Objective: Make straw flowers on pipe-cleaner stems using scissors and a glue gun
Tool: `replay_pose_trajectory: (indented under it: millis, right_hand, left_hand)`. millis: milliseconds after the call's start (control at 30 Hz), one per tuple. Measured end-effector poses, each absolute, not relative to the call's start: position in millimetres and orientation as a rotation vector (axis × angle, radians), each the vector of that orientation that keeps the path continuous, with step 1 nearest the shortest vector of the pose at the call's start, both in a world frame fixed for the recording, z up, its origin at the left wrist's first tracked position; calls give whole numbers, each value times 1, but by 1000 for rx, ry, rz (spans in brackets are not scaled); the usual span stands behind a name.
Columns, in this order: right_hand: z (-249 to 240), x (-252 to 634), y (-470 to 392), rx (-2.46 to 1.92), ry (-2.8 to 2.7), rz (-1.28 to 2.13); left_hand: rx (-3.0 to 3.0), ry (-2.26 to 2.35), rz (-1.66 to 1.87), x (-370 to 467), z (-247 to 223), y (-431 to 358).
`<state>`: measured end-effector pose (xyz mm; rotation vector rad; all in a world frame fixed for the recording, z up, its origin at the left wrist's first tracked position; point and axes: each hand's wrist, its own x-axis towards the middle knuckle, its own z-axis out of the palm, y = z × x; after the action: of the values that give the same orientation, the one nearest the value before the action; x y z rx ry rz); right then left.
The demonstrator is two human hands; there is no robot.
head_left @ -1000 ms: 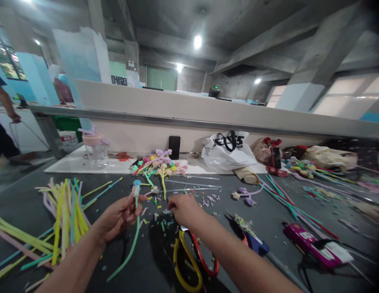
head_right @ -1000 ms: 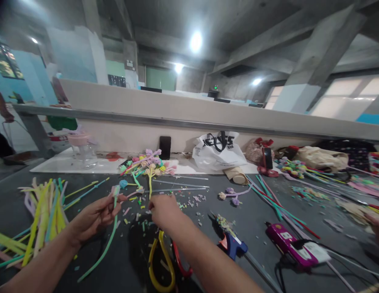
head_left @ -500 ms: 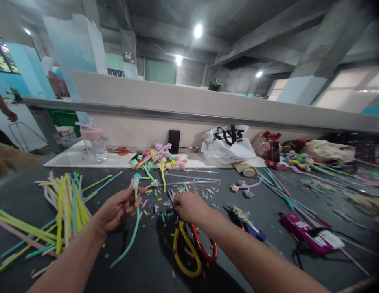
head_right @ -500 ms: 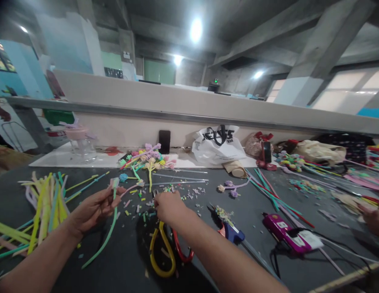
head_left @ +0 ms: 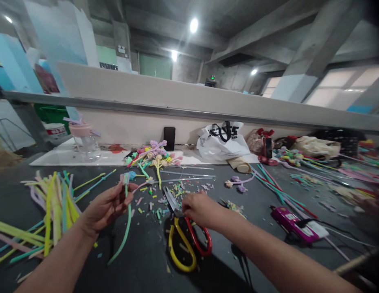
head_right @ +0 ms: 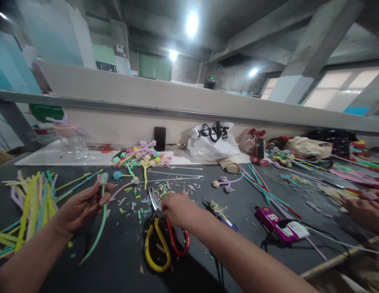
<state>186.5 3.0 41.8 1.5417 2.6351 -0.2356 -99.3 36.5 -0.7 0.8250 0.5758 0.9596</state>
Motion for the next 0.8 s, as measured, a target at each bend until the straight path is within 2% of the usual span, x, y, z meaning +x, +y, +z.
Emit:
replay_pose_trajectory:
  millis: [333,567,800]
  right_hand:
    - [13,216,-17,1349,2645,-125]
    - [38,222,-15,1474,2637,-131]
    - [42,199,-3,1486,2635,-172]
  left_hand:
    - [836,618,924,-91,-3,34]
    - [833,565,950,-102,-3,39]
    - [883,558,991,-114,22,33]
